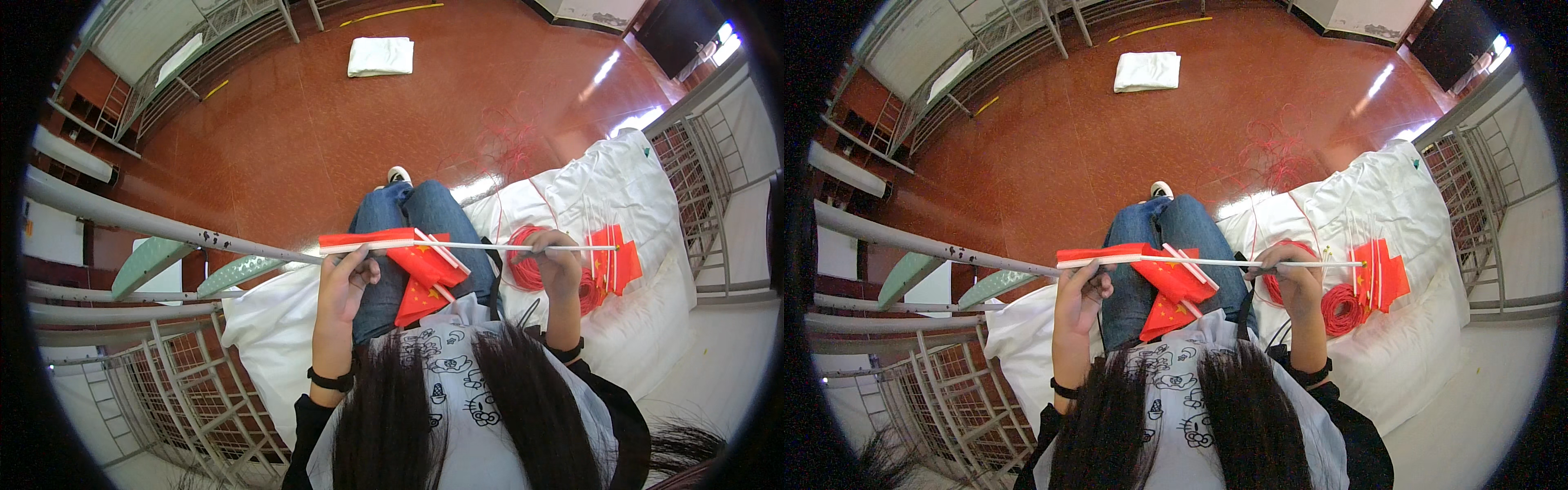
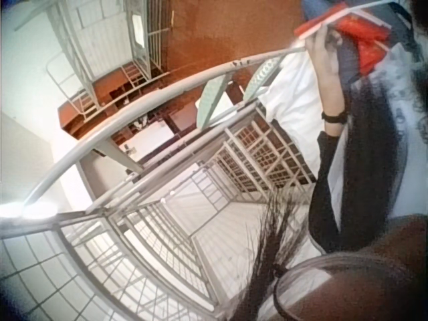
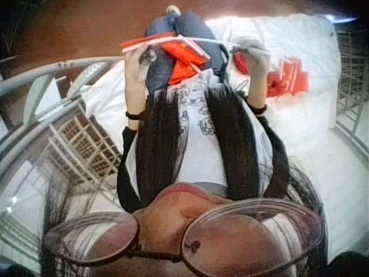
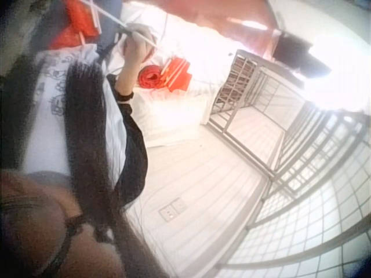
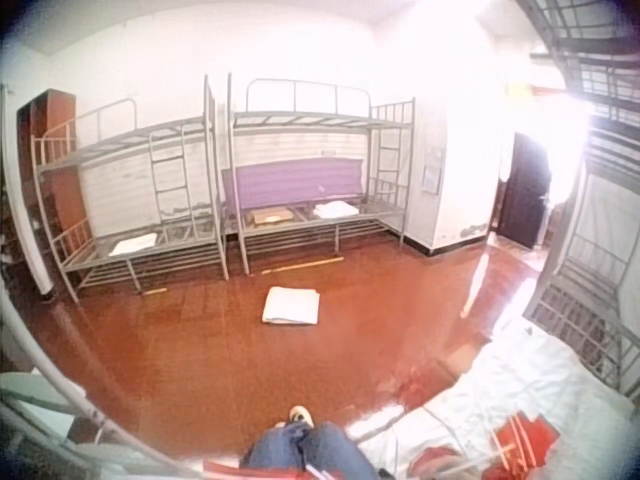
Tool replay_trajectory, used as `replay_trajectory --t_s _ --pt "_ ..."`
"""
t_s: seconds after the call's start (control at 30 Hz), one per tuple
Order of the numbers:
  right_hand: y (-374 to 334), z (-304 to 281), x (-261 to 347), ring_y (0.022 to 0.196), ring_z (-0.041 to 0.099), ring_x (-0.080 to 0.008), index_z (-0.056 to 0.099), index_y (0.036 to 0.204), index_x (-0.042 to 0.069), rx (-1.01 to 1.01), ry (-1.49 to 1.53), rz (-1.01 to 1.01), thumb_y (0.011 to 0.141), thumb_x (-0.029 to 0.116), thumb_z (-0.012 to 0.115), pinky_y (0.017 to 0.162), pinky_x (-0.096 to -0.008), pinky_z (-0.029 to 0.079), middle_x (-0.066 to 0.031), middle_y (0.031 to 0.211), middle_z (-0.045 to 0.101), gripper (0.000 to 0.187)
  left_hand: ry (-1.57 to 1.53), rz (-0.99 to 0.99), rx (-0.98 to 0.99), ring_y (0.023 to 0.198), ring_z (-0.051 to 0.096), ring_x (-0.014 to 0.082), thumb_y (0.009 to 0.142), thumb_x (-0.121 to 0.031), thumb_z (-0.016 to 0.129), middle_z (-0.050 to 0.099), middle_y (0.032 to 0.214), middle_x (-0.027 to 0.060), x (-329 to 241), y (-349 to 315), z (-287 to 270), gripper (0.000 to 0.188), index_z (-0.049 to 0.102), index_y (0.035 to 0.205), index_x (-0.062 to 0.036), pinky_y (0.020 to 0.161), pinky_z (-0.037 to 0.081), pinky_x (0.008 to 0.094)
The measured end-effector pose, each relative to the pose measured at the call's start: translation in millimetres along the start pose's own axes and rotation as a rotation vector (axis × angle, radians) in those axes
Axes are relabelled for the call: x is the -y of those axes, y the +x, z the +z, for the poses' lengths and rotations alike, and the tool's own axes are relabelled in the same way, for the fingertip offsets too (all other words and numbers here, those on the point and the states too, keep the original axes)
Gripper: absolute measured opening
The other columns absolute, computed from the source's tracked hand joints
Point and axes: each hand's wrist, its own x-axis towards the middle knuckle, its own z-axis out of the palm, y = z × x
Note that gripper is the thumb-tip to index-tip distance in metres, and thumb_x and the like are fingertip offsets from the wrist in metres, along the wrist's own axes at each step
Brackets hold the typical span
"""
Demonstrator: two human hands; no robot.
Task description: The person assembles small Chinese flags by inserting white sticks into the fabric sleeves and securing them with red string. They handle multiple flags one at a time, wrapping the string around the base of each flag and placing the finished items on a white sheet.
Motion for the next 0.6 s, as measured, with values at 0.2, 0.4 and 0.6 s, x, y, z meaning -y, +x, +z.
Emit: replay_trajectory --t_s 0.2,0.4,0.6 --pt "3.3 2.4 3.5 0.074 0.062 -0.0352 0.057 0.080 -0.008 0.029 -0.042 0.034 0.070 0.011 0.049 0.072 -0.0440 0.052 -0.0234 0.079 0.059 0.022 -0.063 -0.030 -0.005 0.060 0.057 0.0146 0.089 -0.012 0.058 0.066 0.084 0.0148 0.3 2.2 -3.0 0.012 0.058 0.094 -0.0020 0.050 0.043 0.0274" --pt "4.9 -0.4 1.4 0.074 0.063 -0.0358 0.058 0.077 -0.008 0.087 -0.055 -0.014 0.071 0.012 0.049 0.071 -0.0442 0.053 -0.0246 0.083 0.058 0.023 -0.096 -0.078 0.004 0.060 0.057 0.0141 0.089 -0.013 0.057 0.066 0.084 0.0140 3.1 5.7 -4.3 0.011 0.058 0.095 -0.0030 0.050 0.043 0.0271" --pt "6.6 -6.3 3.0 0.074 0.063 -0.0343 0.059 0.076 -0.009 0.151 -0.179 -0.067 0.071 0.014 0.050 0.071 -0.0431 0.054 -0.0238 0.086 0.058 0.025 -0.009 -0.038 -0.005 0.059 0.057 0.0143 0.090 -0.014 0.056 0.066 0.084 0.0141 4.1 5.4 -2.2 0.013 0.057 0.094 -0.0019 0.050 0.044 0.0273"
